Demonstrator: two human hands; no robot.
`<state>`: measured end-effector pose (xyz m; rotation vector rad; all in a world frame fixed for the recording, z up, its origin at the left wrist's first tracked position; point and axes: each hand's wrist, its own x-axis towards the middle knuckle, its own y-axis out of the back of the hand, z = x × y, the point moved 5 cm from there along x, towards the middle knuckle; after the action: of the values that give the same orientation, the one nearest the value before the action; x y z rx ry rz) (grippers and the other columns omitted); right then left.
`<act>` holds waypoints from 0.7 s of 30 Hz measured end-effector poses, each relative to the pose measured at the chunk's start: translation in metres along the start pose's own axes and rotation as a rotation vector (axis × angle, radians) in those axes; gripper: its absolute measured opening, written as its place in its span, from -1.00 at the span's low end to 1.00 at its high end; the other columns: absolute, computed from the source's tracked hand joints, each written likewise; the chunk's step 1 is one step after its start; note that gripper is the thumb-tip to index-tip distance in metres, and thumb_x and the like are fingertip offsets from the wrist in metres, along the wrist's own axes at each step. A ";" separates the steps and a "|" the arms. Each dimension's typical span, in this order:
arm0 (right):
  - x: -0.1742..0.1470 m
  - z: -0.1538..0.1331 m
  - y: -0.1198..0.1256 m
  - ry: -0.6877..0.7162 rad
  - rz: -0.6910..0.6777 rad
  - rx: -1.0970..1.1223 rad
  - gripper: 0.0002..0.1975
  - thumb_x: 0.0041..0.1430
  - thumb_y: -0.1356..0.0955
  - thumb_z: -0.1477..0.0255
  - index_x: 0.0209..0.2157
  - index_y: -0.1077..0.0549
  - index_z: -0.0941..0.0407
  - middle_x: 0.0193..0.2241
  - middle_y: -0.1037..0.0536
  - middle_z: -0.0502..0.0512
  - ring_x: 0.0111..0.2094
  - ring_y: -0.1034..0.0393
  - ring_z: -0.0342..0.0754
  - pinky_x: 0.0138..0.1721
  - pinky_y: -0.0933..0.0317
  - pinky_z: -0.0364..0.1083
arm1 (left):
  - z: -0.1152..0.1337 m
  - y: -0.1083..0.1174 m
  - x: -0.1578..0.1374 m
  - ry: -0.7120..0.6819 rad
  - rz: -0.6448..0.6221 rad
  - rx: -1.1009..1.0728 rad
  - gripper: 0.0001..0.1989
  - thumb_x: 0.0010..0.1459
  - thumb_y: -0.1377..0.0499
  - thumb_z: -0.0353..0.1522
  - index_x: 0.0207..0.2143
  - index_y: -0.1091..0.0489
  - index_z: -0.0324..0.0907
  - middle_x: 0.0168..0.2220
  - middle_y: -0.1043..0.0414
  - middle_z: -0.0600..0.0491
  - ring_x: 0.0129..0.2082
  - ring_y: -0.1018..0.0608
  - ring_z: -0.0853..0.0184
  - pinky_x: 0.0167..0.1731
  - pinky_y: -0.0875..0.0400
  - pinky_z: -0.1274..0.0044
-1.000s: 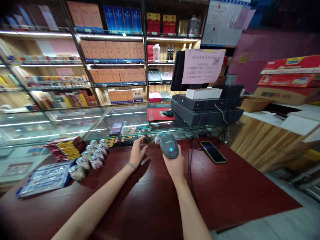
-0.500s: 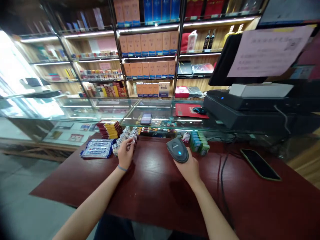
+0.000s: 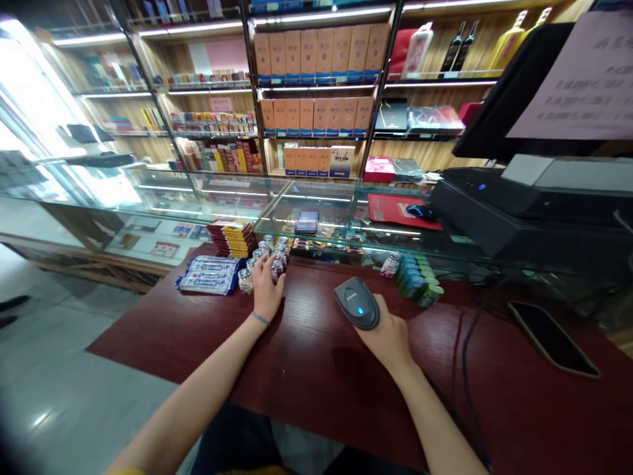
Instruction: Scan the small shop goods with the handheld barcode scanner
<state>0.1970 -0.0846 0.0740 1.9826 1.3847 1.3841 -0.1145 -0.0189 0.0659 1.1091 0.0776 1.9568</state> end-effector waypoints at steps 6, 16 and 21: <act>0.000 -0.001 0.000 0.000 -0.008 -0.022 -0.61 0.04 -0.38 0.23 -0.08 -0.37 0.00 -0.47 -0.64 0.08 -0.41 -0.61 0.21 -0.44 -0.29 -0.07 | -0.003 -0.008 -0.006 0.053 -0.027 -0.004 -0.42 0.14 -0.18 -0.54 0.23 -0.25 -0.16 0.25 -0.10 -0.24 0.32 -0.21 -0.04 0.31 -0.14 0.08; 0.000 -0.003 0.001 -0.052 -0.018 0.064 -0.61 0.00 -0.41 0.22 -0.11 -0.38 0.00 -0.40 -0.66 0.10 -0.35 -0.61 0.18 -0.37 -0.34 -0.06 | 0.001 -0.004 -0.005 0.031 -0.077 -0.044 -0.42 0.12 -0.10 -0.61 0.20 -0.26 -0.15 0.13 -0.24 -0.18 0.22 -0.33 0.08 0.29 -0.22 0.17; 0.002 -0.003 0.009 -0.080 0.021 0.095 -0.60 0.02 -0.41 0.22 -0.10 -0.37 0.01 -0.40 -0.65 0.11 -0.35 -0.61 0.18 -0.38 -0.34 -0.05 | 0.009 -0.013 -0.010 0.057 -0.059 -0.273 -0.44 0.14 -0.23 -0.46 0.19 -0.21 -0.14 0.17 -0.23 -0.16 0.23 -0.34 0.11 0.24 -0.32 0.23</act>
<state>0.1990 -0.0876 0.0825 2.0946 1.4219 1.2552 -0.0973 -0.0208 0.0593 0.8635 -0.1217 1.8809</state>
